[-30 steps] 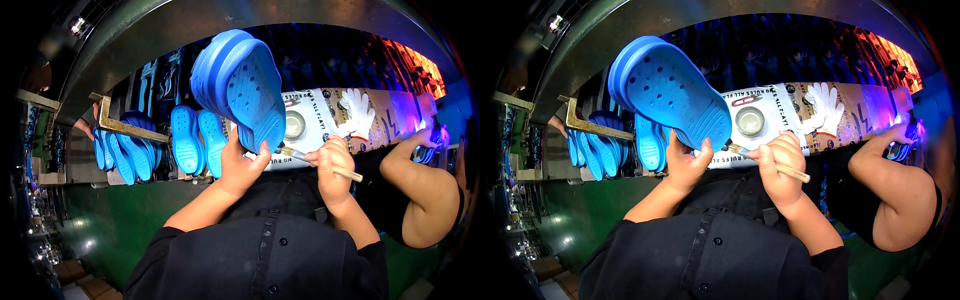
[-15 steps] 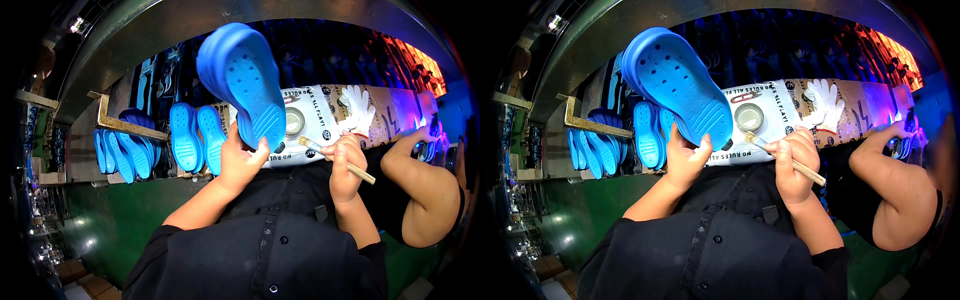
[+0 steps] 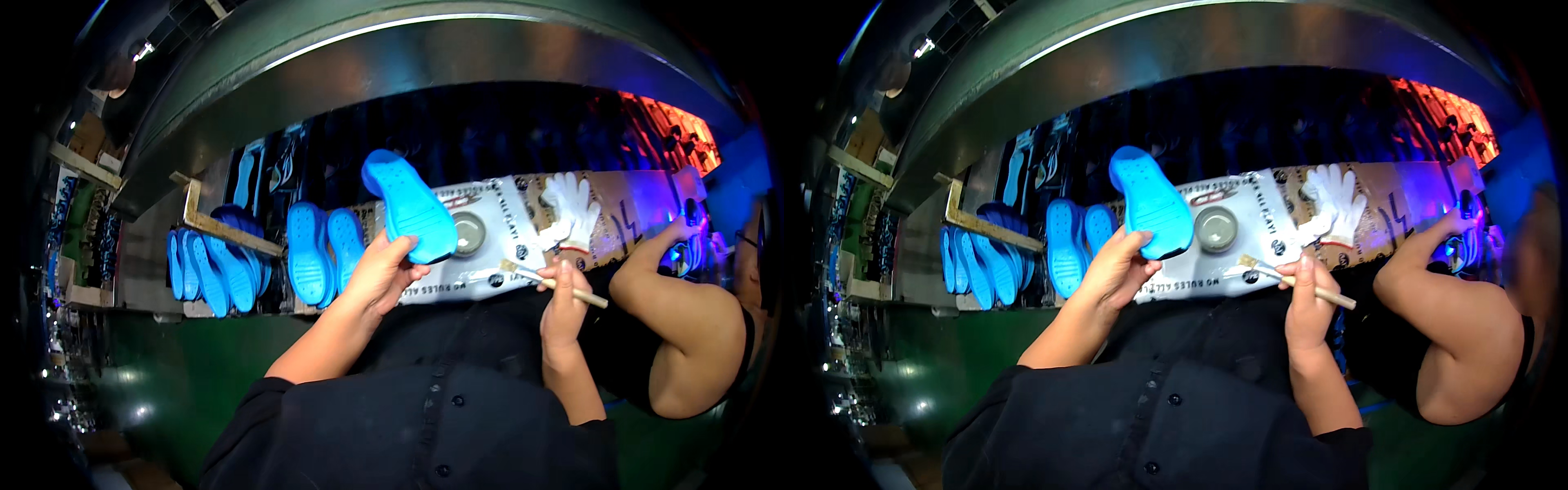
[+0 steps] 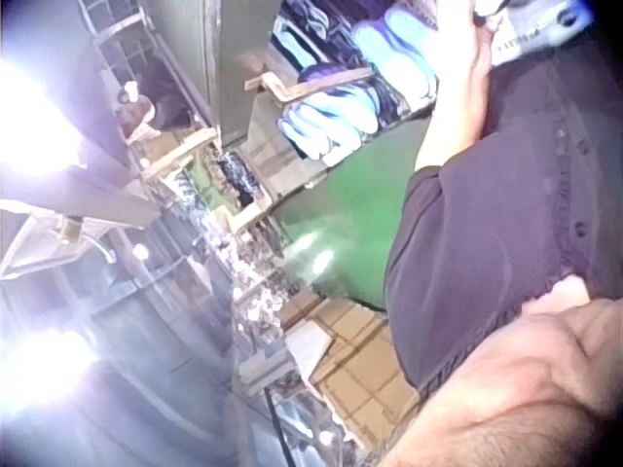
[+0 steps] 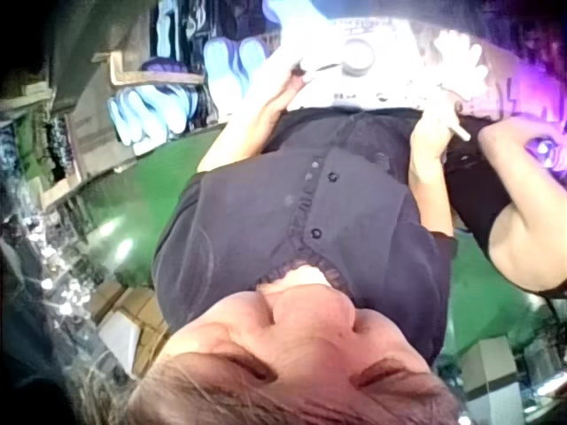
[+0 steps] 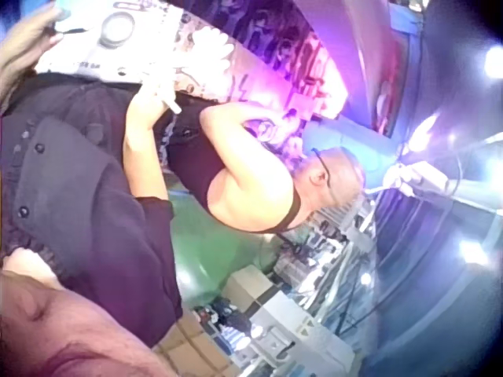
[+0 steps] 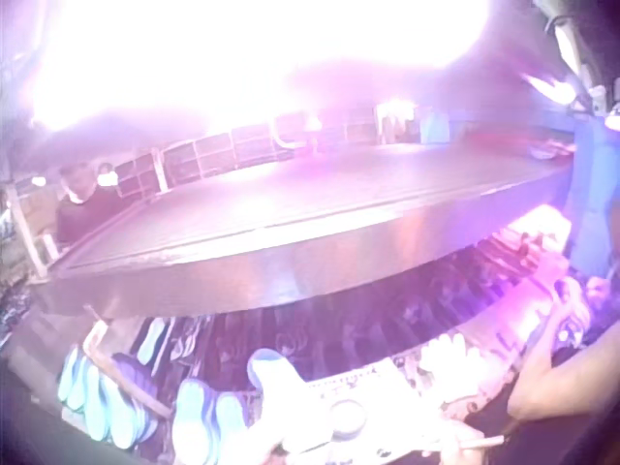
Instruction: The person applies a liquid substance to the edges and soles of blue shoes using a brush. They pick up the shoes from a stack, apply the liquid to specific areas, and then place them on a moving conveyor belt.
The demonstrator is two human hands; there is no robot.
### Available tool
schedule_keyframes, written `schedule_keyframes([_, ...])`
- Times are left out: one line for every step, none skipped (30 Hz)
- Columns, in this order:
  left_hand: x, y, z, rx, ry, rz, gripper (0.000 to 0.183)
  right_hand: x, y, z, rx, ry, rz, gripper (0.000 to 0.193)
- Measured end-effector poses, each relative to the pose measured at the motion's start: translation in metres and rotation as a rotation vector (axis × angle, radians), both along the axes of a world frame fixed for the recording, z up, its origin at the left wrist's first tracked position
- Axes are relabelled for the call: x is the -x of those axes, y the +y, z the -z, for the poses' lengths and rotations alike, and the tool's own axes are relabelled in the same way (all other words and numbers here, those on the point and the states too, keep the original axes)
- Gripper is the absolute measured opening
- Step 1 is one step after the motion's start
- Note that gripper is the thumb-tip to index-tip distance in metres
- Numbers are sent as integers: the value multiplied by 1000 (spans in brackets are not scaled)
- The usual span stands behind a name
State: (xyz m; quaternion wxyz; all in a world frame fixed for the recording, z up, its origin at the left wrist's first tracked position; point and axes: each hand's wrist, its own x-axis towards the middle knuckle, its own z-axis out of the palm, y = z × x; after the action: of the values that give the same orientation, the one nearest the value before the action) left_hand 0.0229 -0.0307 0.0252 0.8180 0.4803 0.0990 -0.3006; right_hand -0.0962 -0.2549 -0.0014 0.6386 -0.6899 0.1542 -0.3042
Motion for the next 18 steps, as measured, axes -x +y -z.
schedule_keyframes([-1,-3,-8,-16,-7,26,36,1,-3,0,13,-1,21,35])
schedule_keyframes([-1,-1,-18,-1,-19,57,37,2,-5,1,-24,18,10,35])
schedule_keyframes([-2,-1,-28,22,-36,97,38,3,-8,3,-53,31,8,35])
schedule_keyframes([-4,-2,-39,77,-104,186,41,5,-13,5,-43,52,8,35])
schedule_keyframes([-6,-5,-49,134,-173,280,44,6,-18,9,-33,72,15,35])
schedule_keyframes([-3,-13,-64,116,-202,327,47,9,-23,10,-17,95,19,35])
schedule_keyframes([1,-21,-76,91,-235,375,49,10,-26,13,-9,117,24,35])
schedule_keyframes([1,-24,-82,105,-200,428,54,10,-29,19,-49,80,38,34])
schedule_keyframes([2,-28,-85,108,-162,474,58,11,-32,23,-94,45,40,34])
schedule_keyframes([5,-37,-90,95,-166,544,59,14,-36,23,-85,57,43,34])
schedule_keyframes([7,-47,-94,82,-170,612,60,18,-42,19,-75,71,45,34])
schedule_keyframes([6,-50,-93,63,-97,751,62,23,-44,18,-87,86,48,34])
schedule_keyframes([9,-61,-94,83,-84,801,63,28,-47,13,-143,116,58,34])
schedule_keyframes([9,-75,-98,139,-96,859,63,29,-55,20,-130,83,60,34])
schedule_keyframes([10,-87,-101,192,-96,910,63,34,-60,29,-123,59,56,34])
schedule_keyframes([10,-97,-103,188,-97,920,63,37,-61,36,-127,55,65,34])
schedule_keyframes([10,-106,-105,179,-102,980,63,40,-62,43,-191,34,88,34])
schedule_keyframes([10,-114,-105,176,-109,1039,63,41,-64,42,-249,14,110,33])
